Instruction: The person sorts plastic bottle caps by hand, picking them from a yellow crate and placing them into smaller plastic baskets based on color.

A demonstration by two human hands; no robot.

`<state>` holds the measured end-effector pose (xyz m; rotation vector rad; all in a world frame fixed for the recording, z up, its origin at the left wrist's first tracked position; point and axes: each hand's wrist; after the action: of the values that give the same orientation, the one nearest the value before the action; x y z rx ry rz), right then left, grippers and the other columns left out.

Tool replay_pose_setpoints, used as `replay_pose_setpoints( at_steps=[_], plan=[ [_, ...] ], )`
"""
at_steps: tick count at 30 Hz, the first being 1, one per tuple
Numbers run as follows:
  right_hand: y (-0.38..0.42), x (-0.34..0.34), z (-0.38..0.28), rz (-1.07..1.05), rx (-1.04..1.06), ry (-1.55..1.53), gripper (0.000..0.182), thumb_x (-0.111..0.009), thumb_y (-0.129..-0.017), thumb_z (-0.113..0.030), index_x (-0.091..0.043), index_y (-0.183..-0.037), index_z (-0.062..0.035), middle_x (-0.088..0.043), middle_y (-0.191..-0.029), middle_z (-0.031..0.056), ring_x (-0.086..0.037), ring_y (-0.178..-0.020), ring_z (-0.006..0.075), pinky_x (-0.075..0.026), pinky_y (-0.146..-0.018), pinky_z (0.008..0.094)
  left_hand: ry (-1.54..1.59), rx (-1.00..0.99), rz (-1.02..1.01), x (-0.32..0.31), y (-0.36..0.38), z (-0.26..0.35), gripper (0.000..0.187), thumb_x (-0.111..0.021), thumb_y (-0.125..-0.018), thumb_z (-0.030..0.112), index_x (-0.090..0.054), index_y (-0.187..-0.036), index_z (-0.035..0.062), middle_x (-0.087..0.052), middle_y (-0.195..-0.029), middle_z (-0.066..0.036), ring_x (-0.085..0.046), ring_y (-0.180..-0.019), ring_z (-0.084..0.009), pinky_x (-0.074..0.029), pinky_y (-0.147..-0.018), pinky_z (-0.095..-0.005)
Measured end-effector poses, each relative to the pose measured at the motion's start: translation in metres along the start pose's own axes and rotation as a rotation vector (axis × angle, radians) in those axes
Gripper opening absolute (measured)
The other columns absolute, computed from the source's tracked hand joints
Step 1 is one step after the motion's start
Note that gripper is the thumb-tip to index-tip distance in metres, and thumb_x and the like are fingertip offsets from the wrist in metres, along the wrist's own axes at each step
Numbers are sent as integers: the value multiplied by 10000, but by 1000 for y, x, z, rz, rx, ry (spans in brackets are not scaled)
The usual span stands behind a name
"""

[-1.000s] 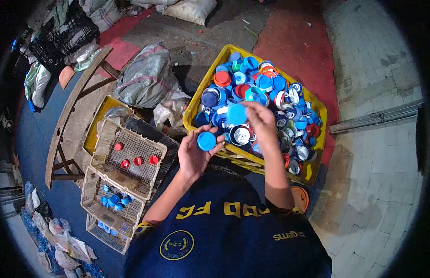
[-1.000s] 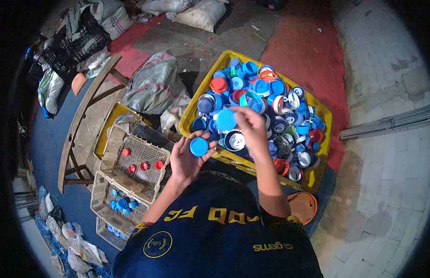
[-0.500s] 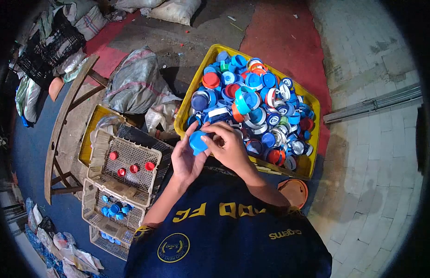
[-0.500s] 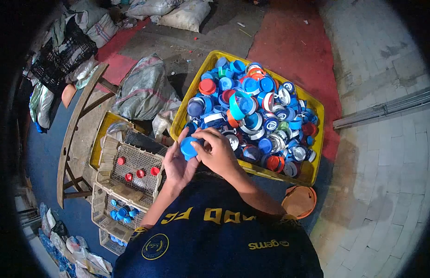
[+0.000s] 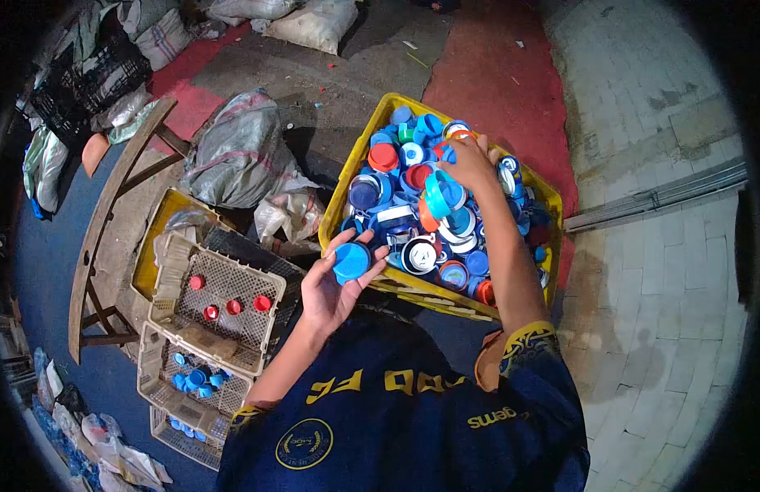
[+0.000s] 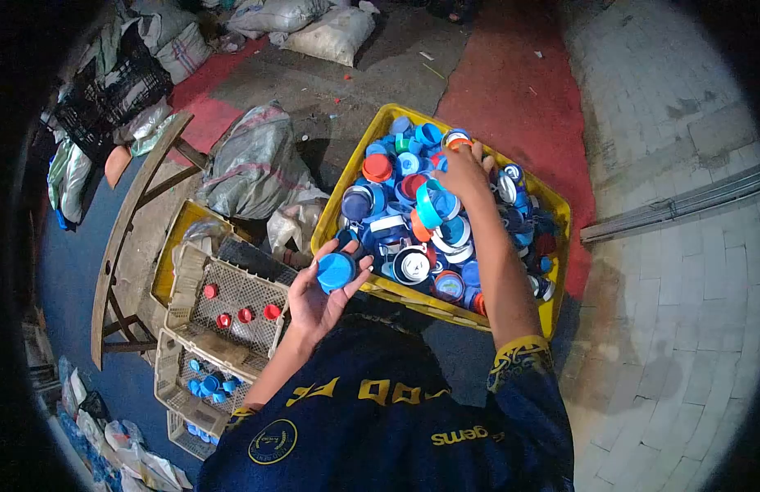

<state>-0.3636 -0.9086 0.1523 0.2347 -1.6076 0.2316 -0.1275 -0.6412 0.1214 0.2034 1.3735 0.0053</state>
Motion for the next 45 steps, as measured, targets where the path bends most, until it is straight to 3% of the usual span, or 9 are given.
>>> replay_pose_setpoints(
  at_steps=[5,12,22,25,30,33,36,39,45],
  plan=[
    [-2,5,6,-84,9,-3,613,-827,-785,-359,-664,-1331,-135,-659,-1321,144,-465,-1347,359,-281,-1027,685,-1,0,-15,3,-3,9,540,-608,-949,249,-473,-1430,42,-449,-1507,-232,-509,-1338,-463,-395,-1172,-540],
    [35,7,14,294,174,-293,314,-836,-773,-151,-646,-986,-20,-665,-989,183,-640,-994,389,-516,-844,435,18,9,-14,8,-5,15,529,-597,-953,248,-474,-1419,30,-465,-1492,-235,-513,-1330,-469,-398,-1169,-543],
    [89,15,3,447,-36,-478,256,-792,-787,-121,-594,-939,-62,-631,-777,138,-647,-684,357,-512,-610,418,-40,77,24,6,-11,17,567,-644,-918,286,-509,-1405,29,-502,-1465,-229,-525,-1314,-449,-419,-1153,-526],
    [112,30,-20,411,-41,-435,257,-794,-775,-112,-592,-927,-63,-641,-828,128,-650,-723,357,-512,-631,433,-22,86,2,8,-13,16,572,-634,-922,286,-500,-1412,24,-495,-1472,-230,-523,-1315,-452,-418,-1153,-530],
    [132,21,-19,172,44,-377,402,-873,-716,-233,-669,-1018,-65,-636,-1027,128,-638,-1012,355,-520,-894,457,-28,117,17,8,-15,15,578,-615,-927,291,-487,-1419,15,-494,-1470,-234,-522,-1313,-461,-430,-1140,-540],
    [131,33,-15,193,65,-296,426,-875,-729,-262,-676,-1049,-63,-647,-1047,124,-631,-1060,356,-518,-908,458,-35,114,18,9,-14,17,577,-606,-931,296,-484,-1419,12,-494,-1469,-236,-525,-1309,-464,-439,-1130,-545],
    [91,24,-6,363,-138,-428,380,-851,-767,-270,-691,-1053,-77,-656,-1094,139,-618,-1093,369,-506,-946,441,-39,116,21,11,-12,18,574,-593,-937,304,-484,-1418,11,-493,-1470,-238,-527,-1307,-467,-444,-1124,-551],
    [38,6,10,477,97,-377,351,-813,-813,-273,-710,-1089,-83,-671,-1169,134,-574,-1192,359,-452,-1020,479,-50,128,34,9,-11,17,572,-581,-943,313,-483,-1417,9,-492,-1473,-240,-529,-1306,-467,-447,-1119,-554],
    [1,8,8,-97,-8,22,573,-817,-758,-397,-702,-1237,-104,-654,-1310,80,-433,-1376,334,-331,-1076,608,-44,145,37,9,-7,17,543,-564,-956,319,-504,-1399,10,-509,-1461,-240,-539,-1296,-462,-461,-1105,-547]
  ],
)
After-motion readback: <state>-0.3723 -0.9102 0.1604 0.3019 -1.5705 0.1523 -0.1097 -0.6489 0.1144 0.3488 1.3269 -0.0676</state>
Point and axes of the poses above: each hand's wrist, its own y-axis away from the middle knuckle, its own x-axis out of the back of the hand, z = x × y
